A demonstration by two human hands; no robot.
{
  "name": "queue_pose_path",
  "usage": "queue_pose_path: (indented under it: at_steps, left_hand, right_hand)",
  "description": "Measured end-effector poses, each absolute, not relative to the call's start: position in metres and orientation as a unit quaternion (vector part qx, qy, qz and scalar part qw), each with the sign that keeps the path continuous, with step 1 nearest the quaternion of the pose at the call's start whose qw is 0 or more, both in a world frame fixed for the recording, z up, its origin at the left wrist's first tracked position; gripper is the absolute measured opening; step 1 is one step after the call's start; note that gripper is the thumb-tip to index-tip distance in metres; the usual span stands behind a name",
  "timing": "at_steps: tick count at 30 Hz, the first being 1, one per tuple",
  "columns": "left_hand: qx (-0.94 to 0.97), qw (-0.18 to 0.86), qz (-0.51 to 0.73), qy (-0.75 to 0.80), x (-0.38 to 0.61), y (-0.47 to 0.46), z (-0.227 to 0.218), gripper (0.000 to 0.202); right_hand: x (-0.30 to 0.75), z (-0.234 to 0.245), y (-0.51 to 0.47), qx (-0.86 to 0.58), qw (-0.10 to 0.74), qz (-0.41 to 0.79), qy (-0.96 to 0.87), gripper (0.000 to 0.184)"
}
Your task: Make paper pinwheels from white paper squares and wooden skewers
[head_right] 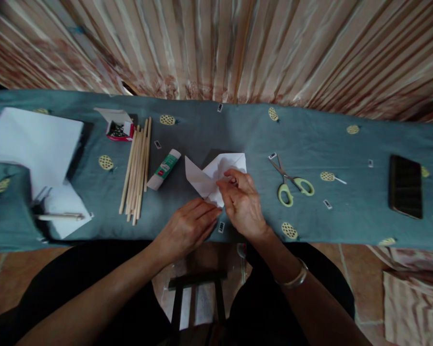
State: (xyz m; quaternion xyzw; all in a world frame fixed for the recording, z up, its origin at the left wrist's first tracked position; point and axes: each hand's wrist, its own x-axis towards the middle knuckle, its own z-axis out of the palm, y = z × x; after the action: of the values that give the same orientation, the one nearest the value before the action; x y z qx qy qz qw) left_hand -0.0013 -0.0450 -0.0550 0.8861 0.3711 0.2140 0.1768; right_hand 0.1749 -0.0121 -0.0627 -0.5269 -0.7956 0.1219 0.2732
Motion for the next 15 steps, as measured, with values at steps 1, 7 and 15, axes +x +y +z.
queue_pose_path:
  at_steps: [1,7,15]
  left_hand:
    - [0.886,0.177,0.214,0.371,-0.001,-0.045,-0.055,0.019]
    - [0.887,0.171,0.208,0.376,-0.002,-0.046,-0.055,0.019]
    - [0.877,0.175,0.219,0.391,-0.002,-0.045,-0.053,0.019]
  right_hand:
    - [0.174,-0.063,-0.013,-0.521,0.269,0.115,-0.801,0.025]
    - [0.172,-0.070,-0.019,-0.504,0.211,0.064,-0.835,0.033]
    - [0.171,-0.081,-0.028,-0.486,0.163,0.033,-0.858,0.041]
